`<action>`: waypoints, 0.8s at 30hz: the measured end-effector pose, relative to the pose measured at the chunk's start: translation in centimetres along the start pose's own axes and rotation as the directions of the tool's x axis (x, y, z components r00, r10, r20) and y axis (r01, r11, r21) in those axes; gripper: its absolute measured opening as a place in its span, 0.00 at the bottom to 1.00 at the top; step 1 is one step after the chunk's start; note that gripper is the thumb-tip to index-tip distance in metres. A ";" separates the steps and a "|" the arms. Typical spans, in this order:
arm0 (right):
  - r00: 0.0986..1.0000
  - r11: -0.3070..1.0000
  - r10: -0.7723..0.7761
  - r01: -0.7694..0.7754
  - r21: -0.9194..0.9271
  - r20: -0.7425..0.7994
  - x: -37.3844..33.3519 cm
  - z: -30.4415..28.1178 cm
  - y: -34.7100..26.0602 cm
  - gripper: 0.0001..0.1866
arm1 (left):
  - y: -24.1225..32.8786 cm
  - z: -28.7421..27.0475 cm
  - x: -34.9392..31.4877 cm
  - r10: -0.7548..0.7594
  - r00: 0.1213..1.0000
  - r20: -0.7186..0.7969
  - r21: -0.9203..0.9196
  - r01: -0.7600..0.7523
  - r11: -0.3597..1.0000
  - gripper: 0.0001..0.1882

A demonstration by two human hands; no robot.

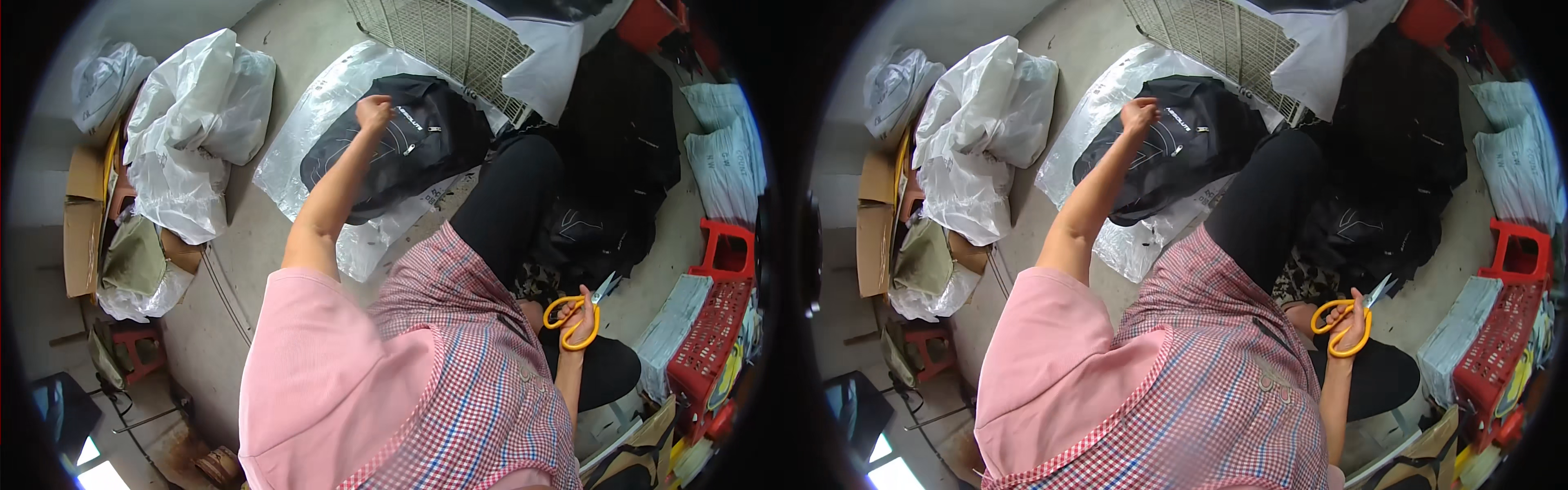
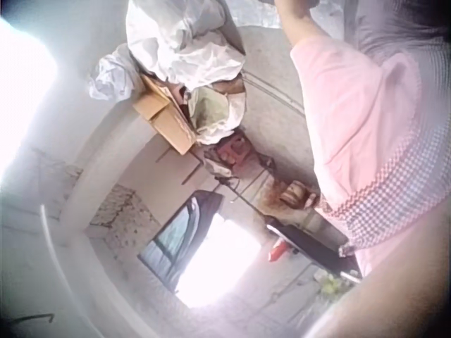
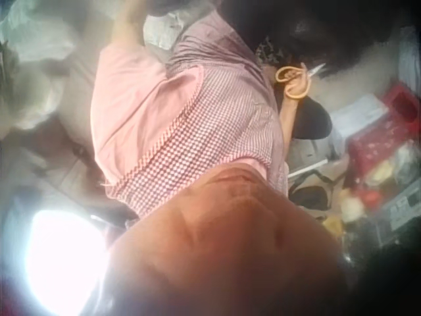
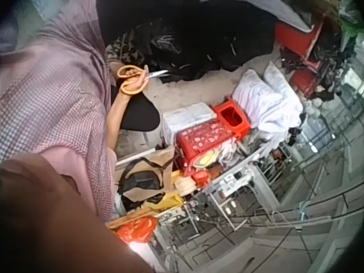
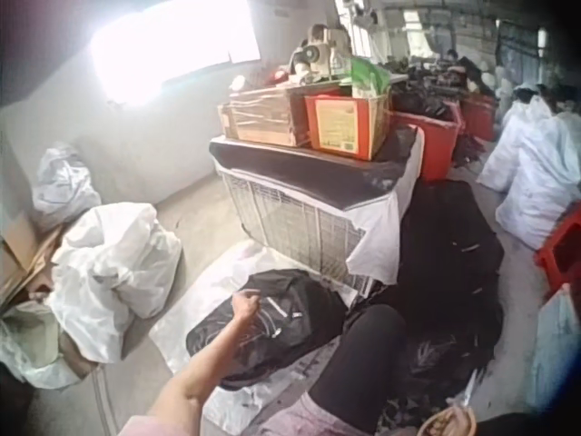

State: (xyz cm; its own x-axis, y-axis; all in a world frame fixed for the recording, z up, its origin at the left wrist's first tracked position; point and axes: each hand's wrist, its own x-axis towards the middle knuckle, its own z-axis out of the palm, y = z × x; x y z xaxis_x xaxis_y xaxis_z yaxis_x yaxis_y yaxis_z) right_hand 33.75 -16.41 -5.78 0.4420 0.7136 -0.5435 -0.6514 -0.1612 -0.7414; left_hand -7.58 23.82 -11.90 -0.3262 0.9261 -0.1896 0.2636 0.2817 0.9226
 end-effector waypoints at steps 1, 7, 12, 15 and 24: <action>1.000 0.999 0.017 -0.017 -0.041 0.002 0.2 0.5 0.3 0.16 | -1.4 -1.9 2.2 -0.032 0.996 -0.083 0.015 0.033 0.999 0.14; 0.998 0.972 0.041 -0.053 -0.228 -0.057 0.8 2.8 0.9 0.17 | -2.4 -1.9 8.0 0.061 0.995 -0.077 0.367 -0.029 0.930 0.14; 0.999 0.934 0.010 -0.028 -0.357 -0.053 0.2 4.8 0.9 0.18 | -2.2 -1.0 9.7 0.068 0.997 -0.040 0.511 -0.037 0.859 0.14; 0.999 0.901 -0.020 0.002 -0.434 -0.038 -0.2 5.0 0.8 0.18 | -2.1 -1.1 10.3 0.012 1.000 -0.013 0.499 -0.004 0.867 0.15; 0.999 0.904 -0.013 -0.003 -0.428 -0.033 -0.3 4.3 1.0 0.20 | -1.5 -3.3 9.7 0.217 0.963 0.159 0.297 -0.257 0.920 0.12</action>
State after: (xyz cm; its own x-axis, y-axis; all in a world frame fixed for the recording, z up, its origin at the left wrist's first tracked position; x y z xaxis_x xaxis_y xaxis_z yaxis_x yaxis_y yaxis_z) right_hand 30.28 -13.88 -4.65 0.4706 0.6924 -0.5469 -0.3260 -0.4395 -0.8370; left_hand -14.11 31.59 -14.03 -0.1128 0.9930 -0.0353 0.5959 0.0960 0.7973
